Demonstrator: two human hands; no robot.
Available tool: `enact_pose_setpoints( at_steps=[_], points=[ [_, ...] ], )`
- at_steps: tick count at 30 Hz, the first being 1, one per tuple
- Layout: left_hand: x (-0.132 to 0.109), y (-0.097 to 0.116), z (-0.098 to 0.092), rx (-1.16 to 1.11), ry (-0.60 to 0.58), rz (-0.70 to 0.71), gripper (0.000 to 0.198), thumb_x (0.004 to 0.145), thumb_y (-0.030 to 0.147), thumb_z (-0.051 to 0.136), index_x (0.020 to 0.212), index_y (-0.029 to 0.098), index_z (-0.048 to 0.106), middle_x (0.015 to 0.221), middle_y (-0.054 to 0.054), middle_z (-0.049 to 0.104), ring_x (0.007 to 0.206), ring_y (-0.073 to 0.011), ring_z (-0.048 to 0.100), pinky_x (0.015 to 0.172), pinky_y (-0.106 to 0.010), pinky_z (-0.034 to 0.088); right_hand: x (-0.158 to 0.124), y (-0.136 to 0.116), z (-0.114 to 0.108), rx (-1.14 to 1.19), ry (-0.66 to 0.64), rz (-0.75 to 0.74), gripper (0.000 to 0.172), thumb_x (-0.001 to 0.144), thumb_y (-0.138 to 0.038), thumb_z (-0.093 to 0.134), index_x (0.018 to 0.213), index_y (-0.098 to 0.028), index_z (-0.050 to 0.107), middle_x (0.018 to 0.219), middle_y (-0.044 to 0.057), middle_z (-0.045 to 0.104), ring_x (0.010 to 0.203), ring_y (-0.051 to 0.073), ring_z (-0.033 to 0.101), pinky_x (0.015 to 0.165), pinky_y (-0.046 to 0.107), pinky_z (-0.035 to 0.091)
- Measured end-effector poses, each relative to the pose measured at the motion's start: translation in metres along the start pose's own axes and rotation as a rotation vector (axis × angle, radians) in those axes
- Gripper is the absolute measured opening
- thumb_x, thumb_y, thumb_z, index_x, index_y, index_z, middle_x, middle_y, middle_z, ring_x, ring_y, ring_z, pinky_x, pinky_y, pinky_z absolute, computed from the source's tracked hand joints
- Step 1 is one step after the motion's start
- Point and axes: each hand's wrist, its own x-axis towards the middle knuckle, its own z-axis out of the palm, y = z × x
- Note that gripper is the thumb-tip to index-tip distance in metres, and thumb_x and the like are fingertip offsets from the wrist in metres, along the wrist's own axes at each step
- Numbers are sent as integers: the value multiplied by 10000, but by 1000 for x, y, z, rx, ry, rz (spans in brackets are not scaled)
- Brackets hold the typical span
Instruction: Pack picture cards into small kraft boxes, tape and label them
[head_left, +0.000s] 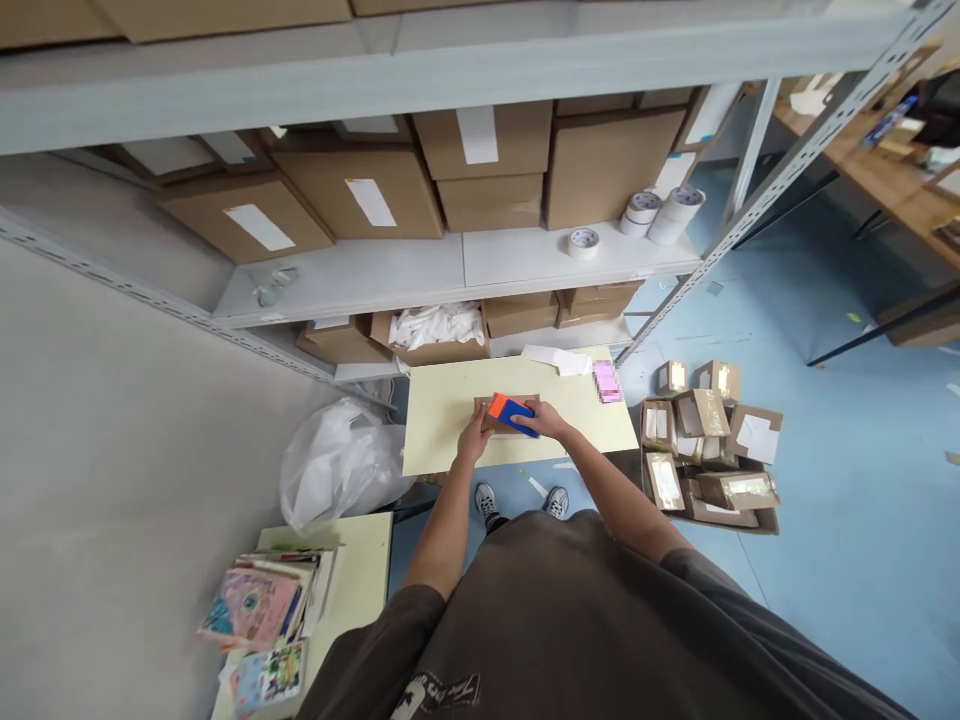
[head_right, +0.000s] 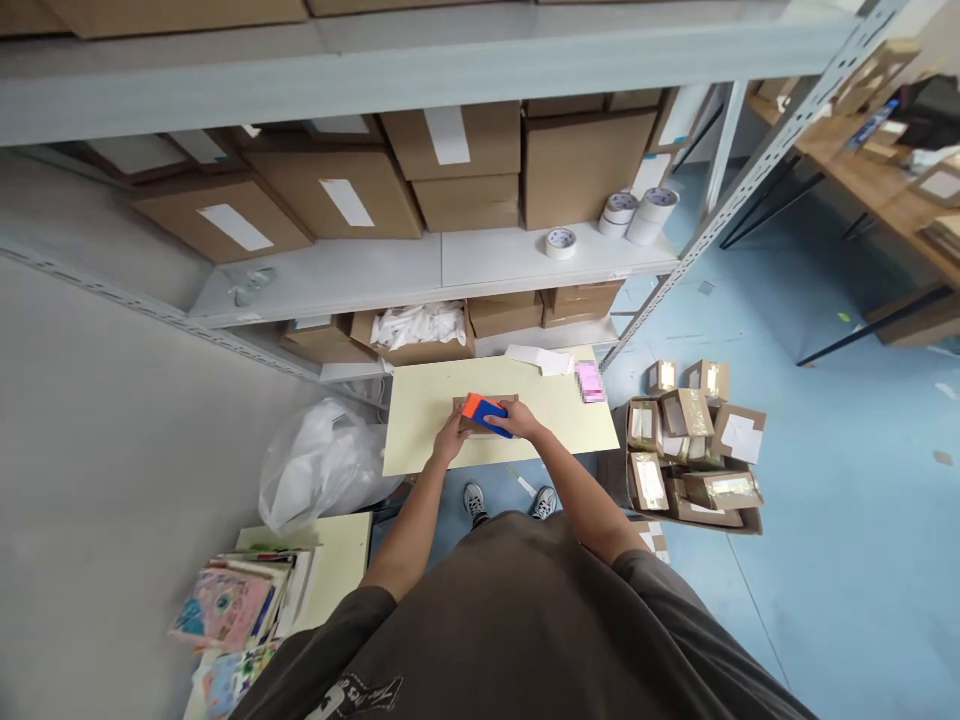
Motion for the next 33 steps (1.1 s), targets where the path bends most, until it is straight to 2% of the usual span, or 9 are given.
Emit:
enact_pose_setpoints(
  at_steps=[4, 7, 9, 12, 15, 19, 24, 27, 33],
  points=[
    [-6, 0, -7, -42, 48, 78, 846, 869, 177, 755, 1657, 286, 466, 1768, -71, 353, 1552, -309, 466, 1243, -424, 425, 10, -4, 4, -121, -87, 35, 401, 923, -588, 749, 1001, -196, 761, 949, 74, 796, 902, 247, 740, 780, 281, 518],
    [-4, 1, -16, -97, 211, 105, 555, 921, 231, 709, 1474, 204, 675, 1654, -125, 531, 1502, -318, 511, 1254, -436, 400, 9, 3, 1, -95, -89, 55, 407, 923, -607, 719, 955, -203, 743, 907, 55, 781, 862, 235, 726, 753, 279, 515],
    [0, 5, -22, -177, 290, 62, 382, 989, 323, 635, 1312, 171, 770, 1472, -161, 684, 1374, -316, 617, 1187, -429, 458, 7, 7, -1, -55, -83, 62, 425, 911, -629, 702, 910, -205, 725, 865, 40, 763, 824, 226, 707, 729, 281, 514],
    [10, 14, -28, -380, 199, -79, 476, 1021, 557, 576, 1103, 160, 826, 1098, -150, 808, 1046, -293, 749, 932, -380, 569, 6, 9, -1, 13, -72, 73, 438, 874, -639, 707, 861, -201, 703, 824, 28, 739, 799, 215, 683, 709, 280, 512],
    [17, 23, -33, -610, 27, -158, 620, 948, 714, 626, 1056, 139, 829, 958, -136, 811, 865, -256, 748, 730, -318, 551, 6, 10, 1, 63, -66, 75, 443, 834, -641, 720, 840, -199, 694, 805, 21, 724, 786, 209, 671, 709, 282, 514],
    [20, 30, -41, -716, -85, -143, 530, 833, 619, 812, 1014, 122, 839, 931, -124, 811, 812, -214, 717, 682, -281, 520, 6, 9, 3, 93, -60, 73, 453, 800, -646, 733, 836, -197, 687, 806, 21, 716, 780, 204, 666, 701, 281, 508],
    [19, 37, -43, -755, -60, -152, 380, 807, 486, 849, 924, 124, 841, 855, -109, 793, 749, -191, 689, 680, -286, 520, 5, 5, 1, 51, -42, 78, 485, 806, -683, 726, 815, -200, 686, 792, 23, 712, 782, 206, 661, 703, 285, 503],
    [20, 44, -42, -689, -49, -132, 286, 820, 423, 818, 836, 138, 818, 757, -76, 757, 683, -175, 653, 667, -285, 503, 5, 0, -3, 10, -36, 71, 528, 810, -739, 703, 791, -213, 679, 776, 19, 706, 764, 207, 651, 695, 289, 491],
    [16, 59, -47, -415, 176, -10, 214, 900, 280, 661, 743, 182, 770, 775, -55, 767, 767, -194, 683, 751, -282, 502, 6, -8, -12, 28, -12, 30, 568, 824, -772, 691, 889, -209, 735, 831, 36, 754, 773, 218, 678, 730, 299, 515]
  ],
)
